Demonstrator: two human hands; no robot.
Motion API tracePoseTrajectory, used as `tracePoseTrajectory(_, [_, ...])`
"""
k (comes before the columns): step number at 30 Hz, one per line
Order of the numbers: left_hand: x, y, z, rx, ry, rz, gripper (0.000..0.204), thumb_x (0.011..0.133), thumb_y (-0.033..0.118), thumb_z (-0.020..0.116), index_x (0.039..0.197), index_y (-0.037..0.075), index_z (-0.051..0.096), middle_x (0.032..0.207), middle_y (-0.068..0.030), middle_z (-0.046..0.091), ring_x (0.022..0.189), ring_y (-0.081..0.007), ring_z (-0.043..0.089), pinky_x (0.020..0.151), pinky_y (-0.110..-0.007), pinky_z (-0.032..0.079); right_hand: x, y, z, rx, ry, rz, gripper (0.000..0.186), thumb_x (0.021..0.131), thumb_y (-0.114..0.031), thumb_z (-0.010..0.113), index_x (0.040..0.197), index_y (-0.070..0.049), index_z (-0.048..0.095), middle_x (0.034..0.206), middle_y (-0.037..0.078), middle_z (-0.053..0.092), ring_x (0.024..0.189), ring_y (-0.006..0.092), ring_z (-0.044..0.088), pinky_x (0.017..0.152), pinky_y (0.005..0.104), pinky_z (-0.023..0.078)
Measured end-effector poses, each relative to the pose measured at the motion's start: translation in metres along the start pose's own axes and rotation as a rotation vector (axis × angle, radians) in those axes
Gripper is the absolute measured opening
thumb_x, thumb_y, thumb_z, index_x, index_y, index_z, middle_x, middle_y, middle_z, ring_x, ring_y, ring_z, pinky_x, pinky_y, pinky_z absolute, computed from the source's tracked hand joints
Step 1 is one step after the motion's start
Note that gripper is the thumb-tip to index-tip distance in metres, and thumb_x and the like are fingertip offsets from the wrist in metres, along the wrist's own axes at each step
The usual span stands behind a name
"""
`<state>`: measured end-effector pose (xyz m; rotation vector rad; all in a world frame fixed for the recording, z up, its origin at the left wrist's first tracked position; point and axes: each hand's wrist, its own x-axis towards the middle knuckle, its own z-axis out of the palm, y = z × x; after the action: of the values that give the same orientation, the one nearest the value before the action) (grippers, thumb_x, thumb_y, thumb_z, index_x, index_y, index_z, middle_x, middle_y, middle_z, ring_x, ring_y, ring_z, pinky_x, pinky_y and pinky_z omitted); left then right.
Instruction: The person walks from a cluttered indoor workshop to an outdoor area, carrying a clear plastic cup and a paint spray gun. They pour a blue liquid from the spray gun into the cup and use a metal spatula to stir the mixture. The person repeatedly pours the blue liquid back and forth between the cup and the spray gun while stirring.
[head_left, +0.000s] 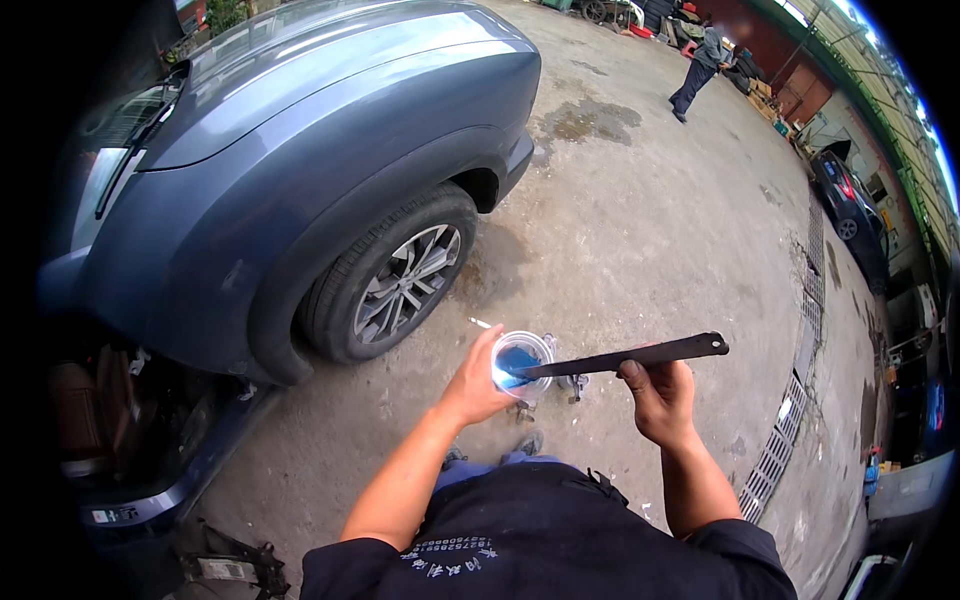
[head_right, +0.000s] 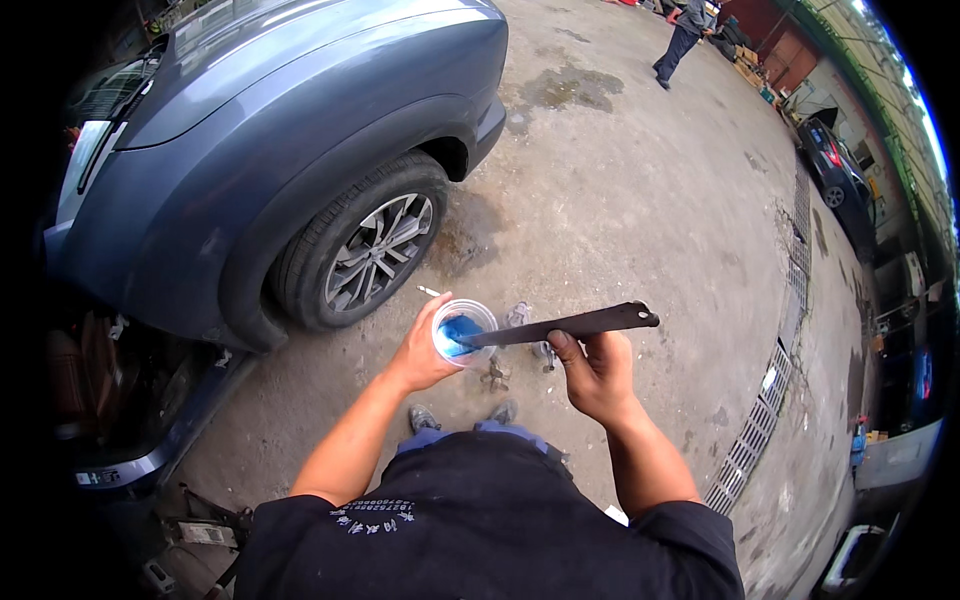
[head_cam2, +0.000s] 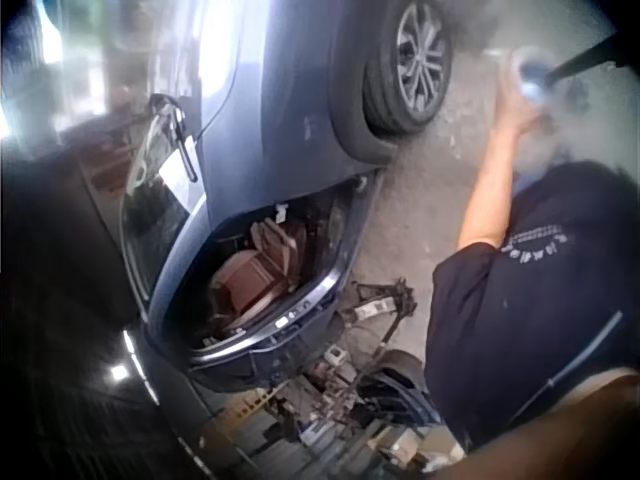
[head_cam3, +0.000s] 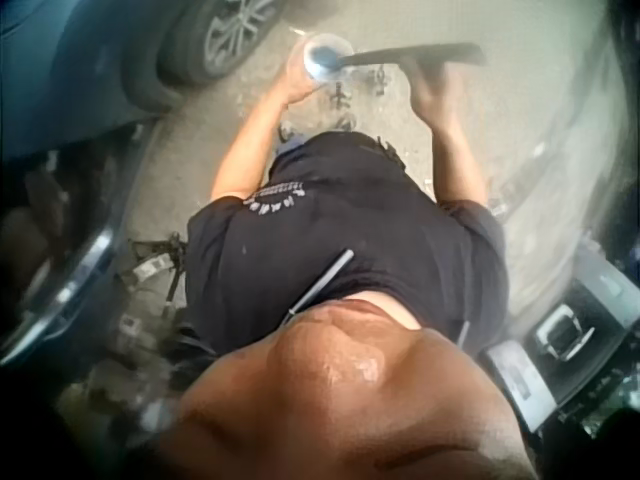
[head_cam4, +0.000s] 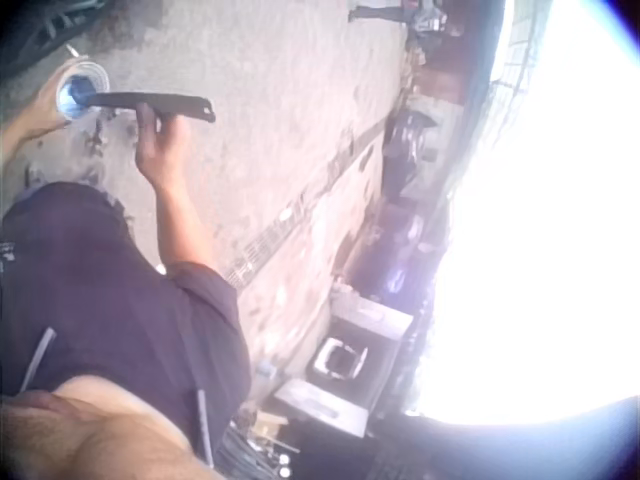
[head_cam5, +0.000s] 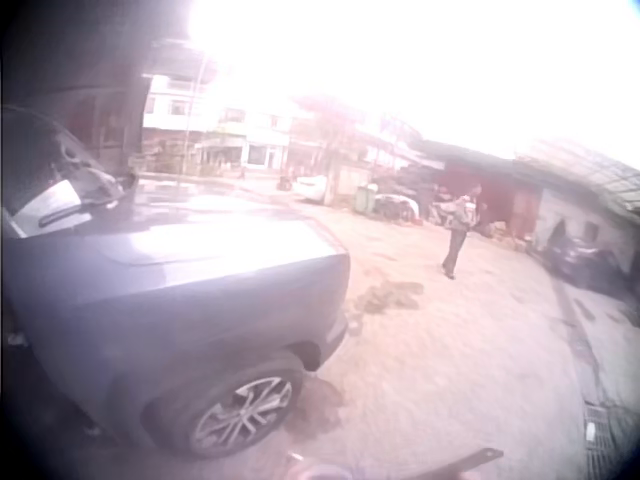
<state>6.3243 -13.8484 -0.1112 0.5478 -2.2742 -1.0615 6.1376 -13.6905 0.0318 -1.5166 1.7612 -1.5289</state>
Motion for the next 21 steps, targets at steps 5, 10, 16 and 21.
tracePoseTrajectory(5, [-0.004, 0.003, 0.021, 0.020, 0.202, -0.032, 0.072, 0.064, 0.025, 0.086, 0.123, 0.001, 0.052, 0.134, -0.0185, 0.046, 0.134, -0.0332, 0.038, 0.109, -0.043, 0.036, 0.031, -0.030, 0.006, -0.117, -0.290, -0.334, 0.010, 0.088, 0.002, 0.063, 0.094, -0.001, 0.057, 0.088, 0.013, 0.065, 0.081, 0.0238, 0.064, 0.072, 0.0339, 0.051])
tracePoseTrajectory(10, [-0.001, 0.003, 0.017, 0.009, 0.100, 0.057, 0.067, 0.065, 0.024, 0.085, 0.121, 0.002, 0.055, 0.131, -0.0169, 0.050, 0.134, -0.0334, 0.037, 0.111, -0.043, 0.033, 0.041, -0.021, -0.034, -0.164, -0.261, -0.169, 0.011, 0.087, 0.006, 0.062, 0.095, 0.000, 0.057, 0.087, 0.011, 0.065, 0.078, 0.0213, 0.063, 0.071, 0.0337, 0.051])
tracePoseTrajectory(16, [-0.011, 0.003, 0.023, -0.038, 0.122, 0.030, 0.076, 0.064, 0.022, 0.085, 0.128, 0.000, 0.049, 0.137, -0.0231, 0.043, 0.135, -0.0361, 0.036, 0.111, -0.043, 0.033, 0.048, -0.045, 0.019, -0.120, -0.447, -0.432, 0.017, 0.074, 0.004, 0.070, 0.086, -0.002, 0.059, 0.082, 0.012, 0.066, 0.075, 0.0265, 0.065, 0.067, 0.0360, 0.052])
tracePoseTrajectory(21, [-0.021, 0.007, 0.018, -0.074, 0.155, 0.018, 0.077, 0.064, 0.027, 0.084, 0.127, -0.001, 0.049, 0.138, -0.0244, 0.042, 0.135, -0.0357, 0.036, 0.111, -0.043, 0.033, 0.052, -0.028, -0.010, 0.004, -0.139, -0.094, 0.006, 0.086, 0.002, 0.064, 0.089, 0.001, 0.059, 0.078, 0.010, 0.064, 0.073, 0.0197, 0.063, 0.066, 0.0328, 0.049])
